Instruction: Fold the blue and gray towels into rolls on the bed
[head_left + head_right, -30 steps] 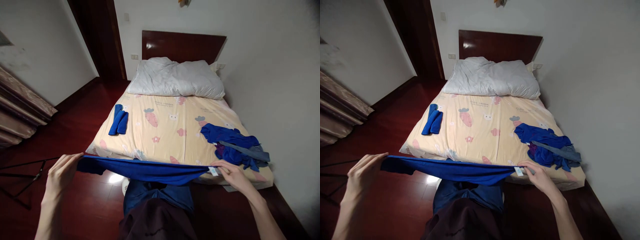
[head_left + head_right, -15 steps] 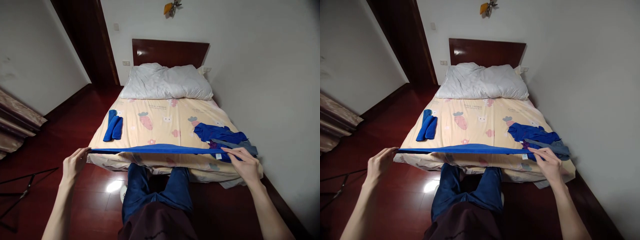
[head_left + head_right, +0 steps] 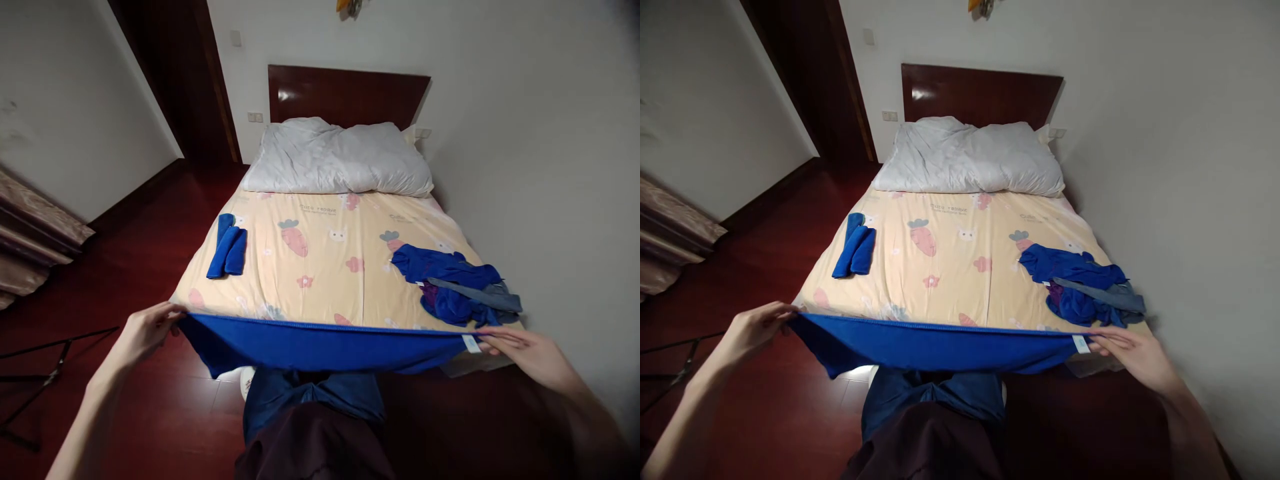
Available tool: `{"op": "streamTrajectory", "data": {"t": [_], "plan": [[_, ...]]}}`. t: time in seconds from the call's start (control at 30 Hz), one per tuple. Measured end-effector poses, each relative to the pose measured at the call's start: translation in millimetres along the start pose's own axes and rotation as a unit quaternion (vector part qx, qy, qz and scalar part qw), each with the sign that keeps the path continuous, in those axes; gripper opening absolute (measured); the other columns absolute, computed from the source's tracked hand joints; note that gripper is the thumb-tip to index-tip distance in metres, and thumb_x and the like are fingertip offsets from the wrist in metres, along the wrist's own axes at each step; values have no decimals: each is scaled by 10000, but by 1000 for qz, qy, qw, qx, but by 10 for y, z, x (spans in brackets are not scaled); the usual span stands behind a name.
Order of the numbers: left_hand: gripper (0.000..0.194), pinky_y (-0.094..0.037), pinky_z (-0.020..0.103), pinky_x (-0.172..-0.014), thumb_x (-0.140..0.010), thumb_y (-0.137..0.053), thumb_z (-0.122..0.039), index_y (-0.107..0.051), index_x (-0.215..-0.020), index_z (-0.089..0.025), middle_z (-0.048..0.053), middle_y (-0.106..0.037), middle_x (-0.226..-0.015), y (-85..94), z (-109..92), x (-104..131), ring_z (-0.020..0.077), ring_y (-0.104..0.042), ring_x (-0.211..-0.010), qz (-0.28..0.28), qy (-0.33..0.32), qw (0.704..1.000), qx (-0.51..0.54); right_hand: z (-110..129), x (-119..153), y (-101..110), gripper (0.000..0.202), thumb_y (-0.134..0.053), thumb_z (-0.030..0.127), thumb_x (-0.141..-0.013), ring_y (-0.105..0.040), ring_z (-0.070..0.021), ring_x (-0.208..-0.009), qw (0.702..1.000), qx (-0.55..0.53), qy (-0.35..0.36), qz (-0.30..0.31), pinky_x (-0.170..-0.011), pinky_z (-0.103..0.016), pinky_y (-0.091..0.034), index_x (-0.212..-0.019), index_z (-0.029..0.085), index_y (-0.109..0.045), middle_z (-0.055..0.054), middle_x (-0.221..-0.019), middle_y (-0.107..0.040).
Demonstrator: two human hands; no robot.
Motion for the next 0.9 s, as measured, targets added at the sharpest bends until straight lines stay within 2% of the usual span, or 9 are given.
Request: {"op": "streamTrajectory", "data": {"t": [0.07,0.1,0.2,0.3,0.4,0.5,0.6,0.73,0.9], "plan": [[358,-474,211,-454,-869,-555,-481,-732,-985,-192,-8,-704,-625,-59,-4,-354,153,-634,-495,62,50,996,24,-6,-237,-130,242,-788,454,-662,-761,-282,-697,992,-67,-48,92,-600,-310,-636,-796,254,-812,-146,-828,-782],[367,-489,218,-458,-847,-584,-474,-736,-981,-168,4,-713,-627,-111,-16,-552,161,-645,-494,91,69,993,35,0,-369,-202,268,-802,439,-657,-766,-285,-729,987,-98,-68,109,-627,-311,-636,-814,222,-803,-156,-837,-782],[351,-560,255,-550,-819,-636,-406,-740,-962,-103,51,-742,-666,-272,-96,-1164,184,-695,-550,96,83,988,88,40,-788,-435,288,-834,361,-638,-761,-253,-740,980,-147,-103,89,-663,-299,-623,-828,157,-764,-157,-808,-776],[294,-591,284,-640,-806,-653,-332,-749,-933,-84,83,-760,-724,-335,-220,-1682,210,-734,-663,-10,70,990,119,105,-1182,-617,274,-837,285,-629,-752,-222,-773,981,-163,-101,5,-749,-312,-624,-846,145,-746,-123,-853,-779],[258,-588,282,-717,-809,-654,-310,-767,-915,-104,86,-774,-819,-251,-428,-1985,217,-741,-778,-164,-4,981,98,193,-1475,-666,234,-794,239,-654,-750,-230,-878,976,-179,-47,-111,-869,-341,-609,-867,155,-747,-105,-938,-779],[289,-570,280,-815,-876,-604,-327,-767,-986,-116,95,-770,-988,-162,-633,-2047,201,-724,-892,-292,-81,949,89,217,-1612,-670,213,-755,210,-696,-742,-240,-961,964,-197,-7,-178,-934,-341,-582,-899,146,-750,-136,-1005,-772],[305,-551,293,-904,-930,-561,-347,-760,-1015,-132,98,-755,-1076,-257,-673,-1992,192,-705,-986,-332,-128,931,75,125,-1617,-768,224,-743,210,-704,-742,-246,-972,961,-205,6,-187,-957,-344,-573,-914,132,-758,-166,-1034,-765],[275,-539,341,-985,-941,-548,-321,-757,-1014,-157,97,-743,-1145,-737,-339,-1917,204,-698,-1058,-266,-146,951,67,-168,-1519,-1110,279,-766,290,-662,-748,-265,-949,961,-196,11,-194,-978,-400,-578,-891,130,-765,-150,-1007,-774],[336,-550,408,-998,-921,-523,-348,-758,-993,-119,150,-743,-1144,-1587,298,-1774,258,-705,-1072,-149,-98,981,81,-742,-1357,-1739,361,-782,435,-619,-758,-263,-878,980,-163,-39,-105,-925,-416,-604,-821,138,-756,-151,-989,-780]]}}
Point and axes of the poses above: each hand's wrist, its own x-axis away from the middle knuckle, its own y-axis out of the back of the hand, z = x × y, the point moved 3 cm from there along -x, towards the middle knuckle
